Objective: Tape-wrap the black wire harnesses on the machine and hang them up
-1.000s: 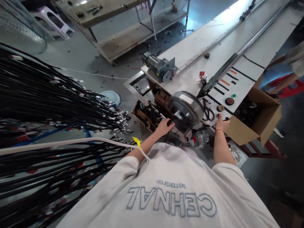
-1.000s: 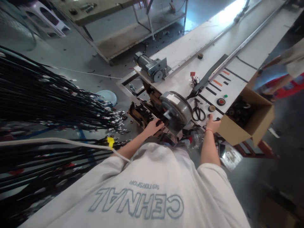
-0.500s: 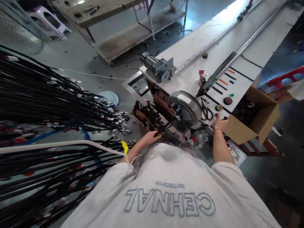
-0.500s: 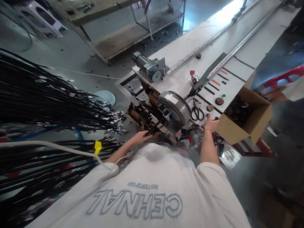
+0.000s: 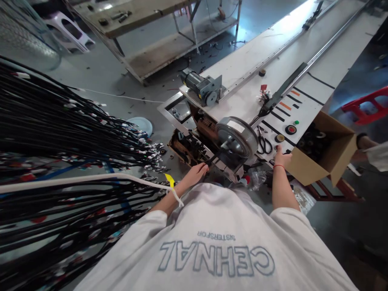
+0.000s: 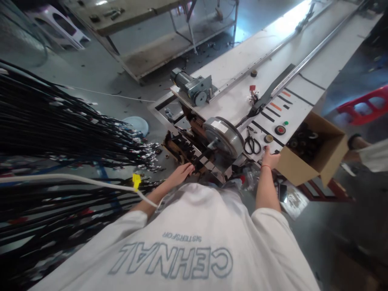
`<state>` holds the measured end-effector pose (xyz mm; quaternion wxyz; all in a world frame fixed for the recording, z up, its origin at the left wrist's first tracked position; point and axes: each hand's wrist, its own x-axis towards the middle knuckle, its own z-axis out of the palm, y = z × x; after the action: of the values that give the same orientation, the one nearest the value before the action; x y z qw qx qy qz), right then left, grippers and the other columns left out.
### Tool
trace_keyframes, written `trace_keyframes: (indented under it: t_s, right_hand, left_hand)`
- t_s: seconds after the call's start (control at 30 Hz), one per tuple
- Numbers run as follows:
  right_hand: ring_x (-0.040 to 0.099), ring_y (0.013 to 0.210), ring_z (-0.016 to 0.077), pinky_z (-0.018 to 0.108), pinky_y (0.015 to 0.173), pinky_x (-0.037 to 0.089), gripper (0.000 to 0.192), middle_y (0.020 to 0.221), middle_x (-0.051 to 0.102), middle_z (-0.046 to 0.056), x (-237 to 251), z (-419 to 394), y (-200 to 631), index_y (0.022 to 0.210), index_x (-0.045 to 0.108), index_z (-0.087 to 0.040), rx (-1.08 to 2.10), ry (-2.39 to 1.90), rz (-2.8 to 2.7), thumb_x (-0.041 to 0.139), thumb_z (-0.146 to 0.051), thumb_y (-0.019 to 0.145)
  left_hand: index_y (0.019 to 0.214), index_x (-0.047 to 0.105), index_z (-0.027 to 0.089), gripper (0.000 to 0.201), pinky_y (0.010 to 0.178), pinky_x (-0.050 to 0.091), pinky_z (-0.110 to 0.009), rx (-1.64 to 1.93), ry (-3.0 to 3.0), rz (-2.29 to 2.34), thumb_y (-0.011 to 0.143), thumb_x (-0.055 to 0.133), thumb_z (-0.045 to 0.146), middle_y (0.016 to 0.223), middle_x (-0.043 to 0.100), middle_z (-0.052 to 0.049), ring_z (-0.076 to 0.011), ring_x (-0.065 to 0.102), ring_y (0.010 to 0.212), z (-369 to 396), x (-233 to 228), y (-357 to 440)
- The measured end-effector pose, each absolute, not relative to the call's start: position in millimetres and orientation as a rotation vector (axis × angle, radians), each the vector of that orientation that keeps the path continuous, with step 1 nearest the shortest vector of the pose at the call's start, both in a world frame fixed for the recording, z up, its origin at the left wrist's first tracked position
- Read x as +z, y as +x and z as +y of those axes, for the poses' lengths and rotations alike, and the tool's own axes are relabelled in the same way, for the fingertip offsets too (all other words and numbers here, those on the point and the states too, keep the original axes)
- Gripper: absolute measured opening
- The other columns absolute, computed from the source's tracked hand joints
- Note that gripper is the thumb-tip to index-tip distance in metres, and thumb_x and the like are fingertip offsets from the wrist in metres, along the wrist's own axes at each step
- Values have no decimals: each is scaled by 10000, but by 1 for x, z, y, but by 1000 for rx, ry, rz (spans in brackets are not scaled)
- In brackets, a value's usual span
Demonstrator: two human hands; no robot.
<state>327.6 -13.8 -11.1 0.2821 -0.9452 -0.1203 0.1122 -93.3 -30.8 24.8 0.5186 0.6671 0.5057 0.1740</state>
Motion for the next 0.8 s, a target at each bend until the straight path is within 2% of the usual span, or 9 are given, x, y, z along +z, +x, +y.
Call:
trace_keyframes:
  t_s: [0.13, 0.2, 0.3, 0.37, 0.43, 0.53, 0.6, 0.7, 0.8]
  right_hand:
    - [356, 1370, 366, 517, 1114, 285, 712, 1427, 411, 287, 11, -4, 323, 1350, 413, -64, 59, -2480, -589, 661, -463, 815]
    - [393, 1345, 324, 482, 1103, 310, 638, 1411, 442, 256, 29, 11, 316, 1340, 425, -78, 63, -2311, -815, 620, -431, 845]
    - [614, 1040, 232, 374, 933, 465, 479, 1146, 632, 171, 63, 46, 292, 1203, 535, -110, 513, -1966, -1109, 479, -497, 926]
    - [639, 827, 191, 333, 817, 499, 509, 960, 672, 114, 86, 76, 269, 1084, 598, -125, 882, -1802, -1265, 429, -581, 933]
    - [610, 724, 168, 316, 775, 494, 567, 849, 668, 83, 106, 108, 243, 995, 639, -122, 1101, -1746, -1419, 424, -640, 919]
    - [570, 682, 159, 312, 782, 473, 604, 729, 633, 68, 127, 152, 203, 882, 670, -114, 1151, -1808, -1646, 399, -653, 926]
    - [555, 673, 176, 323, 779, 460, 568, 629, 577, 56, 132, 169, 182, 746, 653, -132, 1118, -1882, -1737, 461, -642, 906]
    - [523, 626, 188, 312, 707, 442, 534, 507, 450, 10, 128, 163, 173, 583, 565, -183, 1124, -1909, -1775, 555, -649, 843]
    - [476, 592, 164, 281, 624, 406, 603, 505, 389, -15, 113, 122, 191, 566, 507, -190, 1080, -1751, -1673, 420, -711, 859]
  left_hand:
    - [872, 624, 170, 521, 684, 489, -289, 445, 1468, 1196, 908, 367, 621, 784, 679, -47, -176, 602, 739, -23, 14, -80]
    - [911, 629, 164, 531, 702, 506, -299, 473, 1392, 1196, 903, 374, 630, 880, 710, -69, -183, 630, 782, -18, 6, -74]
    - [905, 621, 158, 485, 781, 526, -325, 507, 1283, 1186, 902, 420, 599, 914, 726, -88, -194, 667, 836, -5, -6, -64]
    - [889, 601, 163, 409, 830, 530, -344, 543, 1161, 1170, 904, 461, 546, 862, 731, -84, -197, 687, 846, 5, -10, -56]
    - [891, 579, 170, 323, 839, 540, -364, 571, 1005, 1159, 914, 477, 477, 796, 725, -69, -193, 700, 806, 16, -11, -48]
    - [912, 573, 173, 251, 784, 555, -367, 543, 899, 1179, 928, 466, 400, 758, 708, -50, -177, 693, 718, 32, -6, -36]
    - [916, 591, 169, 264, 757, 552, -350, 519, 977, 1207, 933, 449, 391, 777, 701, -51, -171, 681, 710, 42, 0, -28]
    - [949, 626, 166, 302, 814, 536, -343, 570, 1302, 1212, 943, 408, 375, 894, 703, -74, -190, 675, 840, 56, 12, -13]
    - [959, 642, 161, 248, 975, 462, -403, 626, 1735, 1284, 923, 447, 309, 1037, 682, -119, -250, 624, 1046, 64, 28, 11]
